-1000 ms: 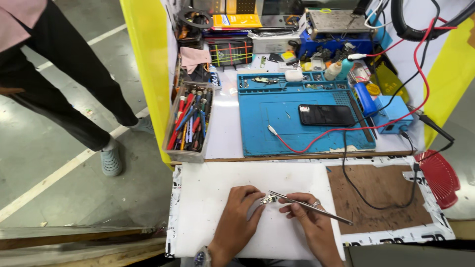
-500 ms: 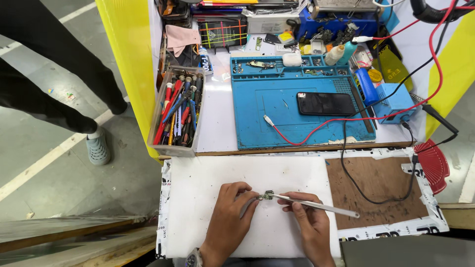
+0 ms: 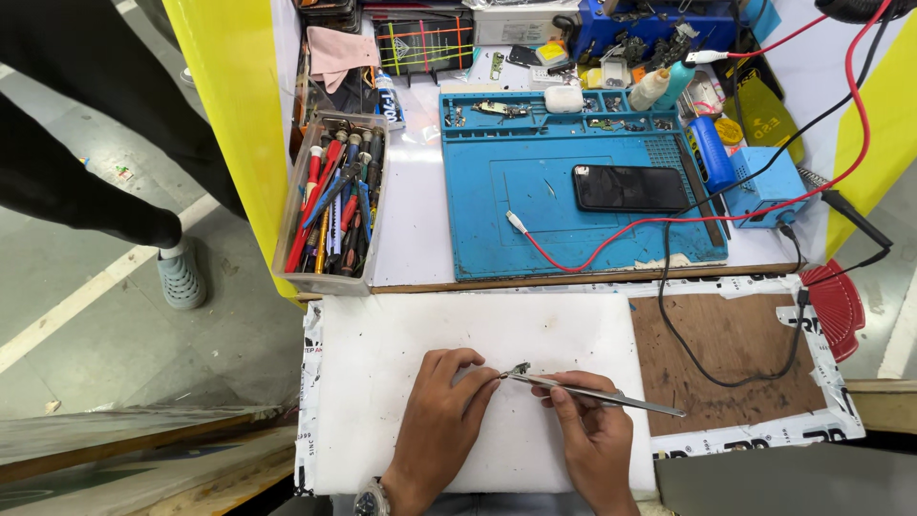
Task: The person uses a metal tool to scrape a small electronic component, then uses a red brush to clean it. The person handles the component with both hands and rotates it to access different sides.
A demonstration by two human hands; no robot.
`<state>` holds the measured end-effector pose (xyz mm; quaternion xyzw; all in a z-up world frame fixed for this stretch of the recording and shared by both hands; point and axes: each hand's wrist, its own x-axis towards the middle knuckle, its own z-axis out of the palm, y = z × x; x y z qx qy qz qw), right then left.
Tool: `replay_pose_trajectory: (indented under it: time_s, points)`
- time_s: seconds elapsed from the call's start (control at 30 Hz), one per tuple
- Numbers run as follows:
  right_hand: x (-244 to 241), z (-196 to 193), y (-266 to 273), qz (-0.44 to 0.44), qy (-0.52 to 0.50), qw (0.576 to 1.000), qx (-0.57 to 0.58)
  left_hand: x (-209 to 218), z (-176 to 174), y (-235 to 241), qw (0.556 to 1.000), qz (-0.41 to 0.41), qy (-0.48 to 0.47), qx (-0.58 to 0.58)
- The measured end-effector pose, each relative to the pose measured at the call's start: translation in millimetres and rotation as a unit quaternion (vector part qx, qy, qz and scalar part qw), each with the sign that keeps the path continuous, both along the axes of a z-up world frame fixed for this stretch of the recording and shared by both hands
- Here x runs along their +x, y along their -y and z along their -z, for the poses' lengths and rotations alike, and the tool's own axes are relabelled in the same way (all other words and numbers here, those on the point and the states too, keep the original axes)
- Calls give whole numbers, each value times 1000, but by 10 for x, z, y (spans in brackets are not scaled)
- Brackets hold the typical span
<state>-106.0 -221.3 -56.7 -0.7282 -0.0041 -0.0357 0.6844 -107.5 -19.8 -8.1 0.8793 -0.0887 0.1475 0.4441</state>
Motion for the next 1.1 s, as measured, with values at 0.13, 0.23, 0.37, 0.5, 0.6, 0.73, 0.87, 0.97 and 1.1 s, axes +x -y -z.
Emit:
replay_pose_trajectory:
  time_s: [0.13, 0.23, 0.37, 0.5, 0.6, 0.73, 0.87, 0.97, 1.1]
  points:
    - [-6, -25, -18, 3, -7, 1000, -25, -11, 23, -1, 1000, 2, 5, 7]
    - [-13, -42, -27, 3, -7, 999, -45, -16, 22, 4, 1000, 2, 17, 16]
    - [-26, -44, -34, -2, 5, 998, -63, -18, 14, 7, 999, 1, 26, 23]
    - [-53, -37, -27, 4, 23, 998, -60, -29, 11, 4, 999, 5, 29, 26]
    - [-56, -50, -11, 5, 26, 999, -47, -31, 0, 4, 999, 4, 33, 31]
    - [-30, -69, -7, 3, 10, 999, -44, -29, -15, 11, 999, 5, 34, 40]
    - [6, -94, -4, 0, 10, 1000, -19, -33, -28, 22, 998, -2, 38, 46]
    - [27, -112, 13, 3, -5, 1000, -6, -42, -32, 25, 998, -4, 38, 53]
    - [27, -117, 31, 2, -14, 1000, 10, -41, -37, 32, 997, -4, 41, 72]
